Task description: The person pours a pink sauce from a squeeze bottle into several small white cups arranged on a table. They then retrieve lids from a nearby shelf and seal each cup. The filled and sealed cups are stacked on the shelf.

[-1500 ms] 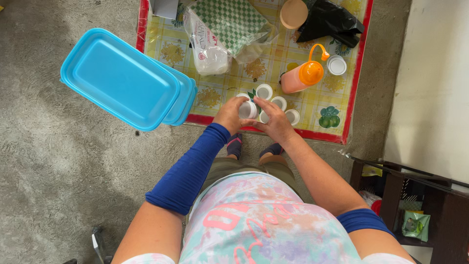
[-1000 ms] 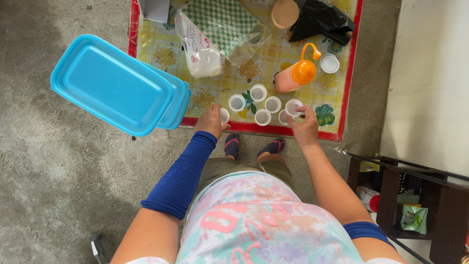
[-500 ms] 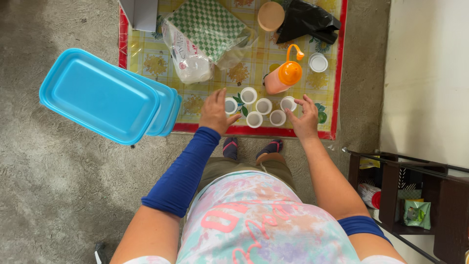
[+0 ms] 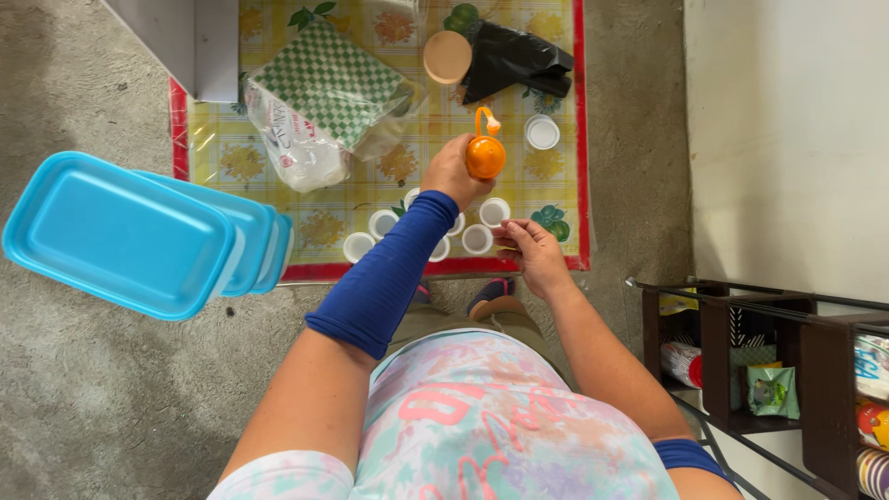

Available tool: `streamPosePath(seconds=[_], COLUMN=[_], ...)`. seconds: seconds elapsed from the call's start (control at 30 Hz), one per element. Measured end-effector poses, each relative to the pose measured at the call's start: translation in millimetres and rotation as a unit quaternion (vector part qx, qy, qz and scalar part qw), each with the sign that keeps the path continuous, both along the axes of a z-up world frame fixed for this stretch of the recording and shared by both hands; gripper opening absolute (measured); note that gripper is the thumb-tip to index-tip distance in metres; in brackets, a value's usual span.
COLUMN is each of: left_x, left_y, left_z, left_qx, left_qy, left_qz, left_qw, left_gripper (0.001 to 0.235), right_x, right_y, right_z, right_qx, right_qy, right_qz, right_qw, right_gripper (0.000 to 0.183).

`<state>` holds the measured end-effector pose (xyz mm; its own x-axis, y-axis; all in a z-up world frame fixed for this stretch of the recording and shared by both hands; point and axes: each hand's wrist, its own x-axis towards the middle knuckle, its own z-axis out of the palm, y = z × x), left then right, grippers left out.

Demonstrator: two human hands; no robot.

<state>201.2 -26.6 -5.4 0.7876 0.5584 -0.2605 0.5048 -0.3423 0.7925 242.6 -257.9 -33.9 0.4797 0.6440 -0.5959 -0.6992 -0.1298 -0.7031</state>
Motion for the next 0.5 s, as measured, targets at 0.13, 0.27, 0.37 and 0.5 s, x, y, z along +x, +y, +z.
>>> streamPosePath(seconds=[0.13, 0.27, 0.37, 0.5], left_x=[-2.3, -10.6, -15.5, -32.9], left_y=[-6.7, -16.8, -28.0, -33.4], left_z=[13.9, 37.1, 56.8, 66.1], left_qx=[0.047, 0.024, 0.008, -0.010], left_qy=[-0.101, -0.212, -0.247, -0.236], left_qz=[0.000, -0.074, -0.145, -0.178], left_qw=[0.994, 0.974, 0.958, 0.955], left_gripper=[0.080, 0.084, 0.090, 0.092], right_x=[14.8, 31.4, 40.4, 46.5], right_y=[3.6, 18.3, 26.8, 33.8], right_z=[7.4, 24.0, 41.0, 50.3], right_qx=[0.025, 0.103, 0.209, 0.229], right_qy=[0.101, 0.200, 0.231, 0.133], right_qz=[-0.003, -0.048, -0.061, -0.108], right_qw=[0.995, 0.973, 0.948, 0.958], right_gripper=[0.045, 0.075, 0.091, 0.085])
